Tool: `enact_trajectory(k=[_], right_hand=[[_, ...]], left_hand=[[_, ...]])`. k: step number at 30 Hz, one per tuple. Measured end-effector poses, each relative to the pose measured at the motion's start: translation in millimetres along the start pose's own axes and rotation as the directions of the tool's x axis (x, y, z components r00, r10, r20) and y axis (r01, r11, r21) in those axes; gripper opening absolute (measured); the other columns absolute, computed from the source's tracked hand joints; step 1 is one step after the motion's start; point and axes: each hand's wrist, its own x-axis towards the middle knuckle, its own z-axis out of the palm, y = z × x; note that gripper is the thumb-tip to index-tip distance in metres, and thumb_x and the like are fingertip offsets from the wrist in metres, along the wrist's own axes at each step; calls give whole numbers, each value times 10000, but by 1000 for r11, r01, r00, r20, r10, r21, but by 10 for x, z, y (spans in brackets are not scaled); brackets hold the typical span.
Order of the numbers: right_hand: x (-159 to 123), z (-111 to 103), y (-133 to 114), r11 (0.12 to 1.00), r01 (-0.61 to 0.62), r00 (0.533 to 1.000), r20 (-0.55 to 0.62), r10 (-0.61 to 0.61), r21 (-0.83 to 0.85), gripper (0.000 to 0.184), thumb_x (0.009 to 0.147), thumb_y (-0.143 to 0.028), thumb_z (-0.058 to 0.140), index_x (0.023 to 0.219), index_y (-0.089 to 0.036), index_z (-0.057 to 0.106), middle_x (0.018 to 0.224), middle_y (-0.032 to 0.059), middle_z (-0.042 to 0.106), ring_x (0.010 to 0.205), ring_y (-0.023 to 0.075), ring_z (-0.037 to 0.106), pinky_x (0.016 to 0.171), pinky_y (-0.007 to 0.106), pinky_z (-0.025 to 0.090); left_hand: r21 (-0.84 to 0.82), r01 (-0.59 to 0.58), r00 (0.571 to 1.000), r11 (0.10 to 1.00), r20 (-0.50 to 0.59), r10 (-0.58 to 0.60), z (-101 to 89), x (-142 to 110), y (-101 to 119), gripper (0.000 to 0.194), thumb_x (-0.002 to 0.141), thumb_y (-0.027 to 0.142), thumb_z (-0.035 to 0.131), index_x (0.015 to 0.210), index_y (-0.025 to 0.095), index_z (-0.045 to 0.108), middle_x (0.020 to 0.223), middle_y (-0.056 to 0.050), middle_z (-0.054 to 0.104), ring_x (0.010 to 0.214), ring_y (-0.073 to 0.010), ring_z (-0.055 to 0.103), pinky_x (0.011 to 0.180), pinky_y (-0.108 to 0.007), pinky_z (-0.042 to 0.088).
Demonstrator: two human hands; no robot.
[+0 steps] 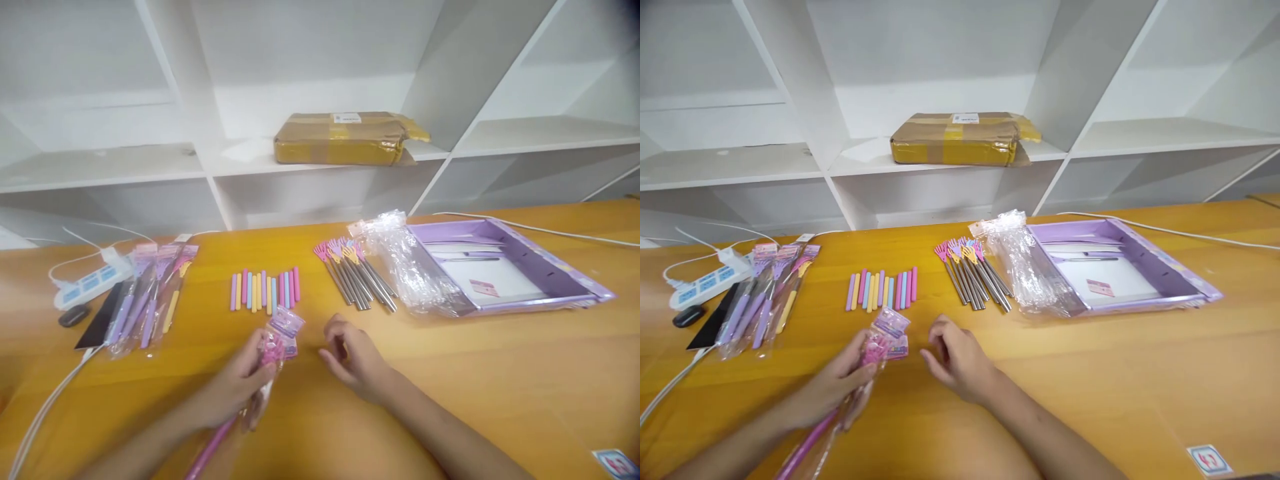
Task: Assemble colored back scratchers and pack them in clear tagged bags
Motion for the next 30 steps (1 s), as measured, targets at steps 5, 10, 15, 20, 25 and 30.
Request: enact_trajectory(k=[5, 10, 15, 20, 25, 30], right_hand=[[-8, 181, -56, 991, 29, 999, 20, -27, -128, 203, 1049, -247, 644, 1223, -242, 539, 1104, 79, 637, 636, 129, 587, 554, 276, 527], [53, 154, -7, 991, 29, 999, -26, -33, -132, 176, 1065, -237, 654, 1233, -242, 600, 1102, 90, 643, 761, 162, 662, 664, 308, 614], [71, 112, -33, 966, 137, 990, 11, -138, -221, 350, 1046, -202, 684, 1379, -255, 588, 1159, 125, 705, 1008, 241, 736, 845, 381, 666], [22, 158, 30, 938, 53, 998, -10, -60, -342, 428, 1063, -114, 566, 1465, -242, 497, 1112, 115, 717, 941, 234, 756, 823, 387, 677], [34, 157, 116, 991, -67, 995, -81, 58, -112, 330, 1068, -155, 561, 1375, -247, 483, 1238, 128, 629, 944, 196, 734, 739, 334, 674], [95, 57, 32, 997, -27, 1000, 6, 28, -68, 197, 1096, -128, 458, 1085, -243, 618, 1220, 124, 618, 1171, 232, 666, 930, 385, 620]], left_hand=[[-39, -52, 983, 998, 172, 58, 314, 313, -198, 761, 1104, 589, 502, 1659, 210, 145, 566, 51, 646, 375, -142, 524, 427, -215, 414], [-159, 16, 953, 987, 300, 33, 258, 361, -312, 883, 1084, 575, 560, 1717, 248, 39, 574, 47, 655, 369, -140, 522, 410, -183, 312], [-192, 58, 933, 980, 360, 15, 195, 410, -343, 954, 1067, 571, 596, 1740, 268, -9, 567, 61, 637, 378, -141, 529, 419, -182, 325], [-177, 77, 935, 981, 354, -10, 198, 366, -302, 935, 1082, 556, 574, 1747, 272, -18, 562, 60, 633, 378, -130, 522, 428, -184, 317], [-177, 70, 942, 982, 336, -7, 215, 345, -294, 940, 1072, 558, 586, 1747, 278, -5, 560, 64, 633, 368, -128, 505, 434, -198, 319], [-174, 43, 944, 984, 329, 17, 216, 361, -370, 927, 1096, 510, 564, 1749, 239, -35, 568, 56, 643, 397, -128, 524, 467, -208, 364]])
